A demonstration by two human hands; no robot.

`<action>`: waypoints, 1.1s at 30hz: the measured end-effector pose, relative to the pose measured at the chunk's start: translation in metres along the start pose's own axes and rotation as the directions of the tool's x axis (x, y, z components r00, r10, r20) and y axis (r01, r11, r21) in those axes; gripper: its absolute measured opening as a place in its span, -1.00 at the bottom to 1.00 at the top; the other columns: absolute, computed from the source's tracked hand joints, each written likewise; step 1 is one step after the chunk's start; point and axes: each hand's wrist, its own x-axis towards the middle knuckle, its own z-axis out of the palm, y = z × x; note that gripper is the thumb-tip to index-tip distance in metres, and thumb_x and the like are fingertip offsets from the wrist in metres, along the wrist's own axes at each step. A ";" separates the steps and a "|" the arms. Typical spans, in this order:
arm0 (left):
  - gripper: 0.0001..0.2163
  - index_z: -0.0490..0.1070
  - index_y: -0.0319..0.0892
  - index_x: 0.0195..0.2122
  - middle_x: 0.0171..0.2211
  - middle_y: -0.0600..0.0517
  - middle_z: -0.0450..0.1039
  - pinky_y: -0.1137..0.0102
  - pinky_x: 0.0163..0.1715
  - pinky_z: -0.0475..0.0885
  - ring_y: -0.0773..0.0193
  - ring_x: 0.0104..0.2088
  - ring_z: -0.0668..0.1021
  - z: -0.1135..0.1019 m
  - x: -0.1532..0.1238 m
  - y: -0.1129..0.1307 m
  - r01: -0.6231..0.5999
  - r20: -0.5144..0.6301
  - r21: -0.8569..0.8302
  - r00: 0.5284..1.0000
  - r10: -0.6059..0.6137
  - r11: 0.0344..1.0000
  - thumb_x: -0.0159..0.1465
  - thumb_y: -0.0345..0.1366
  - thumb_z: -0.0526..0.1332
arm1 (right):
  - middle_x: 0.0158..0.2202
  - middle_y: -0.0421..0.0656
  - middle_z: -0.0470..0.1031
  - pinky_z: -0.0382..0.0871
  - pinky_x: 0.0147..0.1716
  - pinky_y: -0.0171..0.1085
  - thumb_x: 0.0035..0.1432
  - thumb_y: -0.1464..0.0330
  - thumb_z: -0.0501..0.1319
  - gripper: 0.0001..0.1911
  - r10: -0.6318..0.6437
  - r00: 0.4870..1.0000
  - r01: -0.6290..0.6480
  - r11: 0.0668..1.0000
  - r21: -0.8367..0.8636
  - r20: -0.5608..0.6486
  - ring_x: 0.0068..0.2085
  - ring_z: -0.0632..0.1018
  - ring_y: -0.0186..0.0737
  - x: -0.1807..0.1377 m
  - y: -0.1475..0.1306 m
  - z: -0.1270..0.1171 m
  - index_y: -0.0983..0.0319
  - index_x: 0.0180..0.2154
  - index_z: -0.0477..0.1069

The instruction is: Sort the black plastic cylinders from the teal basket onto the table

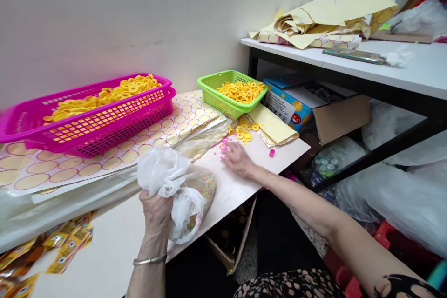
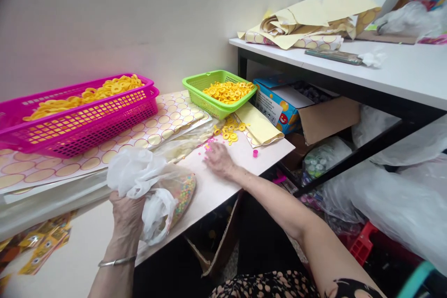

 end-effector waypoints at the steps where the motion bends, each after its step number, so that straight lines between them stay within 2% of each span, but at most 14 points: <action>1: -0.70 0.49 -0.29 -0.43 -0.42 -0.02 0.52 0.42 -0.40 0.47 0.25 -0.38 0.53 0.001 0.000 0.001 -0.002 0.005 -0.009 1.000 0.002 1.000 -0.26 -0.35 0.37 | 0.17 -0.04 0.22 0.02 0.13 -0.05 0.20 0.21 0.09 -0.67 -0.090 0.995 0.090 0.996 0.015 0.030 0.14 0.18 -0.05 -0.006 -0.013 0.003 0.22 -0.07 0.40; 4: -0.72 0.49 -0.28 -0.46 -0.45 -0.02 0.52 0.43 -0.38 0.48 0.23 -0.35 0.54 0.002 -0.003 0.003 -0.012 0.004 -0.010 1.000 0.012 1.000 -0.27 -0.37 0.37 | 0.18 -0.07 0.21 0.01 0.10 0.07 0.21 0.26 0.07 -0.68 -0.288 0.953 0.288 0.958 0.019 0.089 0.16 0.16 -0.01 -0.014 -0.038 0.010 0.17 -0.01 0.35; 7: -0.72 0.48 -0.28 -0.47 -0.47 -0.02 0.52 0.43 -0.39 0.49 0.20 -0.34 0.55 0.002 -0.006 0.005 -0.019 -0.005 -0.013 1.000 0.019 1.000 -0.27 -0.36 0.37 | 0.02 -0.03 0.35 0.00 0.07 0.16 0.25 0.34 0.00 -0.74 -0.322 0.939 0.326 0.945 -0.015 0.120 0.15 0.17 0.04 -0.008 -0.036 0.012 0.22 -0.11 0.39; 10: -0.71 0.48 -0.28 -0.44 -0.46 -0.01 0.52 0.42 -0.39 0.49 0.20 -0.34 0.55 0.002 -0.006 0.004 -0.011 -0.017 -0.007 1.000 0.011 1.000 -0.27 -0.36 0.38 | -0.09 -0.04 0.40 -0.02 0.10 0.11 0.23 0.44 -0.01 -0.77 -0.251 0.962 0.256 0.966 -0.029 0.111 0.12 0.21 -0.02 0.007 -0.019 0.015 0.25 -0.24 0.43; 12: -0.69 0.49 -0.29 -0.42 -0.44 -0.02 0.52 0.42 -0.38 0.49 0.22 -0.35 0.55 0.001 -0.004 0.001 -0.005 -0.016 0.001 1.000 0.005 1.000 -0.26 -0.37 0.38 | -0.07 0.00 0.39 0.04 0.09 0.04 0.23 0.44 0.00 -0.76 -0.160 0.984 0.164 0.986 -0.041 0.078 0.07 0.24 -0.04 0.017 -0.007 0.017 0.29 -0.22 0.42; 16: -0.69 0.48 -0.30 -0.40 -0.41 -0.01 0.52 0.42 -0.36 0.47 0.26 -0.38 0.53 -0.001 0.001 -0.006 -0.003 0.007 0.007 1.000 0.003 1.000 -0.24 -0.36 0.37 | -0.05 0.10 0.33 0.18 -0.01 -0.06 0.28 0.27 -0.02 -0.63 0.075 0.997 -0.076 0.996 -0.046 -0.018 0.00 0.26 -0.01 0.034 0.007 0.024 0.40 -0.09 0.37; 20: -0.71 0.46 -0.28 -0.44 -0.47 0.00 0.50 0.42 -0.39 0.46 0.24 -0.38 0.53 -0.003 0.003 -0.008 -0.029 0.009 0.060 1.000 0.029 0.998 -0.24 -0.34 0.37 | -0.06 0.07 0.34 0.17 0.00 -0.05 0.29 0.17 -0.04 -0.56 0.183 0.982 -0.185 0.982 -0.034 -0.048 -0.02 0.28 -0.03 0.054 0.013 0.032 0.37 -0.06 0.36; 25: -0.71 0.44 -0.26 -0.46 -0.50 0.02 0.48 0.40 -0.40 0.45 0.20 -0.37 0.52 -0.003 0.002 -0.004 -0.003 -0.010 0.117 1.000 0.004 0.993 -0.27 -0.35 0.36 | -0.08 0.12 0.34 0.19 -0.03 -0.02 0.25 0.10 -0.01 -0.51 0.205 0.977 -0.208 0.977 -0.039 -0.067 -0.01 0.27 0.03 0.065 0.013 0.034 0.37 -0.09 0.40; 30: -0.69 0.43 -0.26 -0.45 -0.52 0.05 0.46 0.45 -0.46 0.42 0.26 -0.42 0.49 -0.006 0.006 -0.009 0.007 -0.043 0.122 0.999 -0.002 0.993 -0.29 -0.37 0.35 | -0.07 0.07 0.36 0.23 -0.05 -0.10 0.24 0.21 0.06 -0.63 0.131 0.991 -0.132 0.991 -0.036 -0.038 -0.04 0.29 -0.04 0.056 0.003 0.033 0.37 -0.10 0.39; 33: -0.71 0.43 -0.26 -0.46 -0.53 0.05 0.46 0.46 -0.46 0.41 0.28 -0.42 0.48 -0.006 0.007 -0.012 -0.015 -0.033 0.106 0.999 0.018 0.994 -0.29 -0.38 0.35 | -0.07 0.03 0.35 0.22 -0.04 -0.15 0.24 0.19 0.07 -0.61 0.078 0.997 -0.078 0.997 -0.023 -0.018 -0.04 0.28 -0.08 0.055 -0.008 0.033 0.36 -0.06 0.36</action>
